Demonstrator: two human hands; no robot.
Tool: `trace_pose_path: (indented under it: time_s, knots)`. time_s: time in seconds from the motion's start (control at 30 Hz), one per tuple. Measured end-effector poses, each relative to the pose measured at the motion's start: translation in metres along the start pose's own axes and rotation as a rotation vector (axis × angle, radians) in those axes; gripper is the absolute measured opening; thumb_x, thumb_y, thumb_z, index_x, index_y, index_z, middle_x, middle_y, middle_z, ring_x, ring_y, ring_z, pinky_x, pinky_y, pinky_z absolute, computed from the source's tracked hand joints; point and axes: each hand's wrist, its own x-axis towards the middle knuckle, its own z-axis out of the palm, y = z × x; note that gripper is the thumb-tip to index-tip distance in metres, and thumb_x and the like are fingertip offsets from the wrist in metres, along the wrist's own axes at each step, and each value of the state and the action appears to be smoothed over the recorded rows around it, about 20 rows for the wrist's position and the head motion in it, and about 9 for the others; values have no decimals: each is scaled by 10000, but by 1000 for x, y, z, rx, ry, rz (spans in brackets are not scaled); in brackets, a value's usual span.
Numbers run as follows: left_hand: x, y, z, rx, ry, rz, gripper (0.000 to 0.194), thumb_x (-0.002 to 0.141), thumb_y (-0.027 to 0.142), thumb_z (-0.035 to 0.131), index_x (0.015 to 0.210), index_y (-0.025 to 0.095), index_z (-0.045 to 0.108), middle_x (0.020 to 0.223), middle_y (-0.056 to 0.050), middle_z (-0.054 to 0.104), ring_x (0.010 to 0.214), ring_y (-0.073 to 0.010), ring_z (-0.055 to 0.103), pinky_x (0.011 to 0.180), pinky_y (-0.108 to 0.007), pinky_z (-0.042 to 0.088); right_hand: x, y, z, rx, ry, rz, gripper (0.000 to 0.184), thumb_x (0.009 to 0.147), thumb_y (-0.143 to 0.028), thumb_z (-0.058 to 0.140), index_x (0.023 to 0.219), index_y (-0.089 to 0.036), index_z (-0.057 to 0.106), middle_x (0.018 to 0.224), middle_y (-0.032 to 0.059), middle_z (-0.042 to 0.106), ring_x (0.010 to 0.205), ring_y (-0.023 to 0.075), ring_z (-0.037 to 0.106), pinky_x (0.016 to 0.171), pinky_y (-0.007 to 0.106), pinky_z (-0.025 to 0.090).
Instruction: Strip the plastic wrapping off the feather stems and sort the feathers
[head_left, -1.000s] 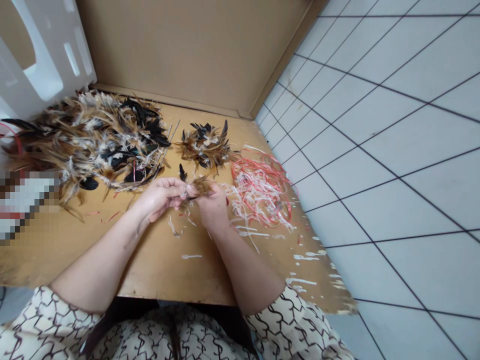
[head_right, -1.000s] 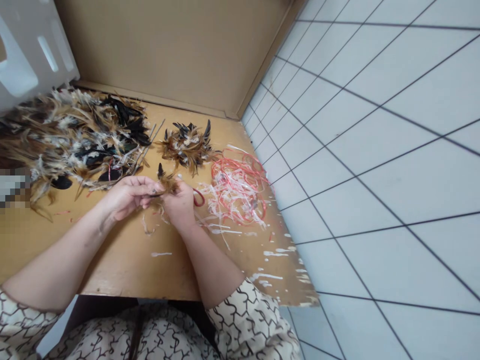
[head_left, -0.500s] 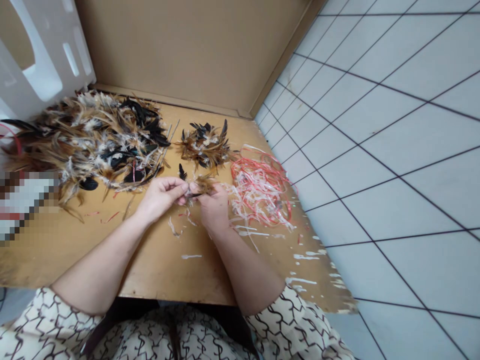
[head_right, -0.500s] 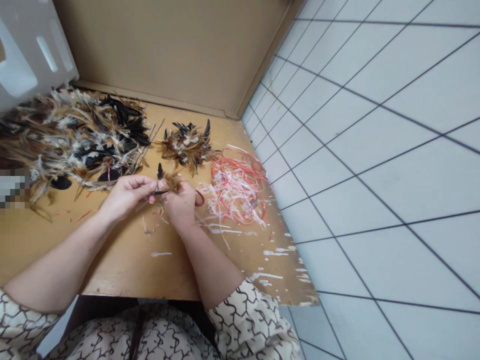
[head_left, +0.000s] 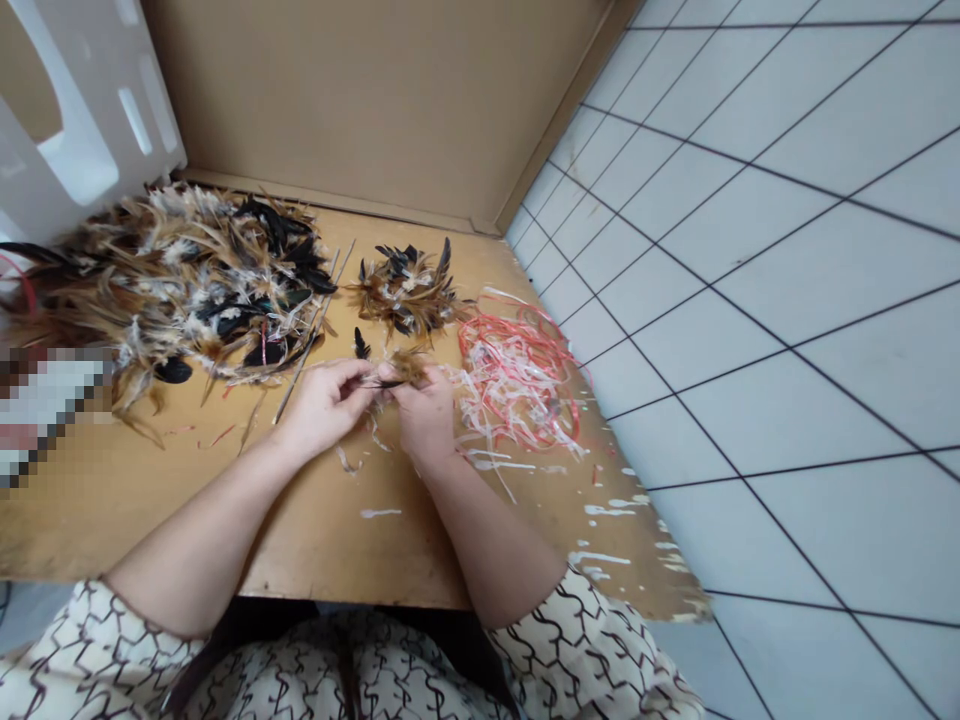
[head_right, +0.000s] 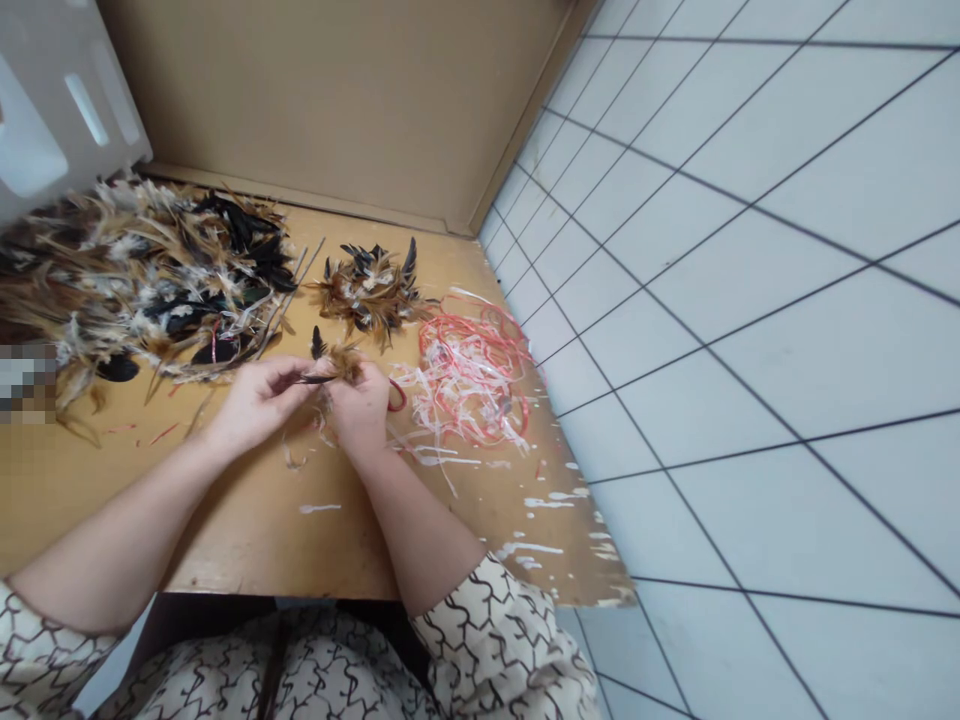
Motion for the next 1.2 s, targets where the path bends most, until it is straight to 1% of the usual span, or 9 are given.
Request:
trace_pose_path:
  time_s: [0.17, 0.33, 0.53, 0.63, 0.73, 0.9, 1.03, 1.1, 1.2]
  knots:
    - [0, -1, 1, 187, -38, 118, 202, 772, 191, 504, 871, 180, 680, 834, -72, 680, 790, -183, 614, 773, -316, 469, 0, 1, 1, 30, 16, 5, 161, 516, -222, 652, 618, -182, 534, 565, -55, 526, 556, 94, 464, 617, 267, 425]
    - [1, -3, 1, 253, -90, 89, 210, 791, 191, 476, 870, 205, 670, 836, -66, 673, 860, -207, 612, 835, -340, 456, 0, 3, 0, 20, 33, -9, 158, 511, -215, 655, 621, -185, 546, 611, -40, 571, 608, 105, 503, 662, 276, 444]
    - [0, -5, 5, 238, -121, 79, 265, 804, 213, 450, 966, 172, 657, 995, -119, 656, 952, -246, 586, 889, -381, 426, 0, 0, 1, -12, 29, -10, 145, 531, -224, 660, 618, -183, 552, 607, -39, 575, 612, 110, 513, 665, 280, 449]
    - [0, -5, 5, 250, -120, 58, 266, 813, 213, 426, 931, 169, 660, 935, -120, 660, 896, -248, 594, 850, -381, 434, 1, -1, 1, 1, 27, 3, 141, 527, -216, 666, 611, -181, 559, 600, -43, 577, 602, 104, 511, 682, 282, 452]
    - [1, -4, 3, 224, -113, 68, 216, 805, 200, 437, 776, 177, 650, 802, -79, 652, 791, -207, 592, 798, -335, 437, 2, -1, 1, 38, 15, 13, 144, 508, -196, 666, 615, -180, 572, 598, -39, 589, 594, 106, 519, 664, 278, 456]
    - [3, 2, -2, -115, -143, -111, 228, 778, 246, 493, 564, 178, 531, 512, 22, 505, 463, -98, 450, 515, -230, 381, 1, -5, -1, 69, -175, 89, 169, 567, -266, 684, 589, -186, 537, 487, -50, 540, 462, 93, 487, 517, 252, 432]
    - [3, 5, -4, -535, -196, -301, 275, 714, 362, 585, 538, 161, 522, 461, 33, 473, 368, -65, 377, 404, -215, 320, -2, -10, -4, 136, -380, 180, 273, 581, -346, 717, 756, -194, 572, 473, -55, 571, 414, 121, 521, 467, 272, 450]
    - [4, 7, -6, -641, -221, -362, 281, 662, 369, 644, 526, 148, 534, 444, 28, 477, 362, -62, 381, 391, -216, 325, -3, -11, -5, 148, -403, 213, 314, 573, -375, 732, 786, -193, 591, 473, -54, 579, 430, 131, 542, 483, 286, 472]
    - [4, 9, -9, -706, -267, -433, 259, 624, 349, 682, 544, 132, 563, 433, 23, 491, 352, -59, 382, 372, -214, 321, -3, -11, -6, 139, -358, 211, 280, 542, -373, 760, 680, -180, 612, 487, -39, 590, 515, 137, 583, 558, 292, 500]
